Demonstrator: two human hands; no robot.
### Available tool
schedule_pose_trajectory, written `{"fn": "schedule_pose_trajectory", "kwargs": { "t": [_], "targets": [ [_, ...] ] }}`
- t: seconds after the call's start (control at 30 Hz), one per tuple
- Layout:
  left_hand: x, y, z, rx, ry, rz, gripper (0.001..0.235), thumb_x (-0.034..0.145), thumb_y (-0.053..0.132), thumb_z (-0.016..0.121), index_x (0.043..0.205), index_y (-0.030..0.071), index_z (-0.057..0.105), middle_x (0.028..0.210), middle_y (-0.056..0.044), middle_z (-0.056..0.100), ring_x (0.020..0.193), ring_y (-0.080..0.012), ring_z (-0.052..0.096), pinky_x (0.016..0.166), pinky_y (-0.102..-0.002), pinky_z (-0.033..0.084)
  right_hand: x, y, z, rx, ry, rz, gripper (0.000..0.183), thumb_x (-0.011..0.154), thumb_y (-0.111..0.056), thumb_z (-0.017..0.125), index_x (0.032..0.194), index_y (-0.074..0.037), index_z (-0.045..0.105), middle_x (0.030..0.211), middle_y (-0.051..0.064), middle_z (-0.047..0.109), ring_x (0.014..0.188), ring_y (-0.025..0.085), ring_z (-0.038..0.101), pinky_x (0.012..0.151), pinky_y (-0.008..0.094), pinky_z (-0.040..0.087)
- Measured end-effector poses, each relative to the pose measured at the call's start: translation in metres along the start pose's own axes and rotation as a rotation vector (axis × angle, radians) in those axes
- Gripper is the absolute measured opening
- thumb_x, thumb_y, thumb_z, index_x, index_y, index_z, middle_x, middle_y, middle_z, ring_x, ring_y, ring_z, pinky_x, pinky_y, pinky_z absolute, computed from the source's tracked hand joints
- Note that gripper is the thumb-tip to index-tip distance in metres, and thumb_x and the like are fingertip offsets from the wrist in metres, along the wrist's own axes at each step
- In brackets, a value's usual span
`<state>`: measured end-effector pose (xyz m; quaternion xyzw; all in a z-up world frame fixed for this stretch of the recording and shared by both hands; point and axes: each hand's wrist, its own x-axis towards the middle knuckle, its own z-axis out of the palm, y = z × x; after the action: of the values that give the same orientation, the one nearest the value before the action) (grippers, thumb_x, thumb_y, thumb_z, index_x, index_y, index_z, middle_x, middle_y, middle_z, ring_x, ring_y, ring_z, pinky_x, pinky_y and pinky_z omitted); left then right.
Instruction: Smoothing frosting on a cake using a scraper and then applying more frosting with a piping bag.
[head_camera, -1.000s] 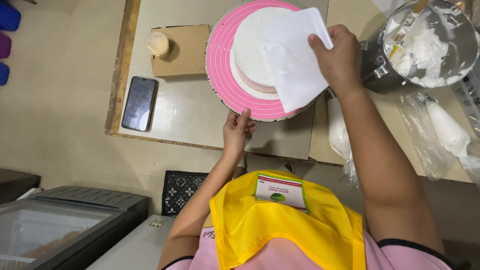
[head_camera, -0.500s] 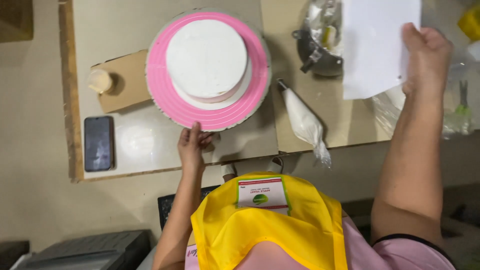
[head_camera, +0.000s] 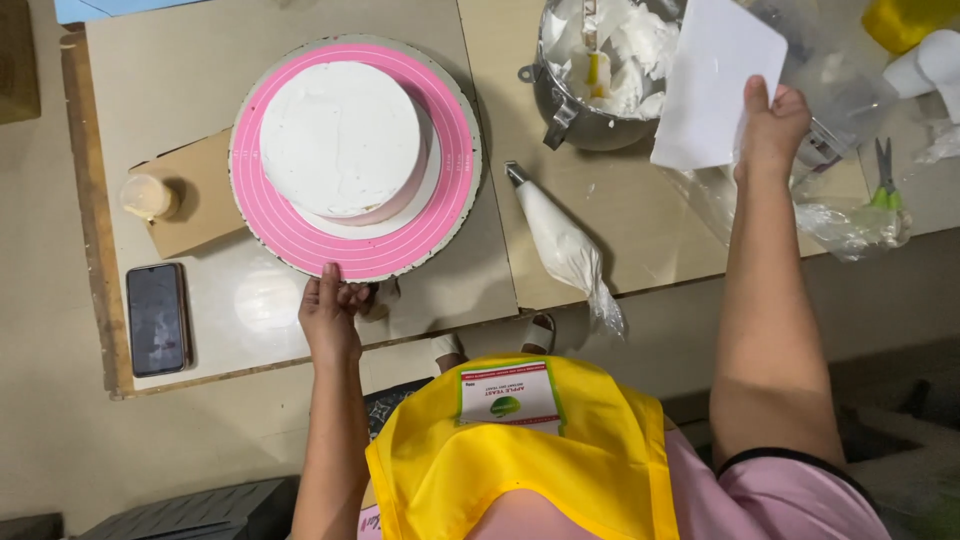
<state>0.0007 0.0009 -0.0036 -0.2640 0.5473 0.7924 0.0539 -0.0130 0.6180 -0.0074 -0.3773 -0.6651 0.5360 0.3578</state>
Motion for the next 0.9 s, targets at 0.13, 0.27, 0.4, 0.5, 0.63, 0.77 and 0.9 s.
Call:
{"fn": "schedule_pose_trajectory", "kwargs": {
  "t": [0.13,0.27,0.4,0.5,0.63,0.77,0.9],
  "targets": [
    [-0.004,-0.004,0.002,0.005,-0.010,0.019,0.026,0.097,0.035,0.072,0.086,0.018,0.055,0.063,0.004,0.047,0.061,-0.0163,0.064,0.060,-0.025,0.046,-0.016,0.001,-0.014,0.036,-0.061,0.071,0.017,0.100,-0.023,0.074,0.090,-0.010,0.067,0.089,-0.001,0.078,0.074,0.007,0.070,0.069,0.024,0.062],
    [-0.006,-0.004,0.006,-0.004,0.010,0.013,0.026,0.097,0.034,0.073,0.086,0.019,0.056,0.064,0.004,0.052,0.059,-0.0153,0.063,0.060,-0.024,0.049,-0.039,-0.007,-0.030,-0.062,-0.086,0.051,0.016,0.099,-0.026,0.076,0.098,-0.012,0.069,0.094,-0.002,0.078,0.081,0.007,0.072,0.072,0.024,0.061],
    [0.006,-0.026,-0.002,-0.034,0.038,0.116,0.027,0.102,0.030,0.072,0.095,0.007,0.059,0.071,-0.002,0.059,0.068,-0.0145,0.073,0.068,-0.028,0.069,-0.058,0.010,-0.047,-0.110,-0.095,0.044,0.021,0.102,-0.029,0.079,0.104,-0.011,0.069,0.084,0.001,0.074,0.071,0.010,0.073,0.066,0.022,0.057],
    [-0.003,-0.018,0.006,-0.042,0.033,0.125,0.026,0.103,0.028,0.071,0.095,0.006,0.058,0.072,-0.001,0.058,0.067,-0.0138,0.074,0.067,-0.028,0.070,-0.073,0.020,-0.064,-0.125,-0.132,0.093,0.020,0.104,-0.030,0.077,0.107,-0.012,0.068,0.089,0.001,0.074,0.074,0.010,0.072,0.069,0.024,0.058],
    [-0.010,-0.013,0.013,-0.044,0.031,0.130,0.026,0.104,0.027,0.069,0.095,0.006,0.058,0.072,-0.001,0.058,0.067,-0.0138,0.074,0.067,-0.028,0.070,-0.082,0.029,-0.106,-0.128,-0.146,0.105,0.024,0.103,-0.030,0.081,0.109,-0.011,0.068,0.089,0.000,0.070,0.075,0.009,0.068,0.071,0.023,0.055],
    [-0.002,-0.021,0.005,-0.045,0.028,0.133,0.027,0.104,0.028,0.069,0.094,0.006,0.058,0.071,-0.002,0.059,0.066,-0.0149,0.074,0.066,-0.028,0.070,-0.086,0.004,-0.129,0.161,-0.153,0.331,0.020,0.102,-0.033,0.071,0.111,-0.016,0.069,0.095,-0.004,0.072,0.080,0.009,0.071,0.075,0.020,0.052],
    [-0.003,-0.020,0.006,-0.055,0.028,0.139,0.026,0.105,0.027,0.069,0.095,0.006,0.057,0.073,-0.002,0.058,0.067,-0.0147,0.075,0.065,-0.028,0.070,-0.072,-0.025,-0.123,1.137,-0.656,0.981,0.030,0.103,-0.024,0.053,0.119,-0.002,0.067,0.080,-0.001,0.057,0.060,0.011,0.046,0.058,0.029,0.030]
  ]
}}
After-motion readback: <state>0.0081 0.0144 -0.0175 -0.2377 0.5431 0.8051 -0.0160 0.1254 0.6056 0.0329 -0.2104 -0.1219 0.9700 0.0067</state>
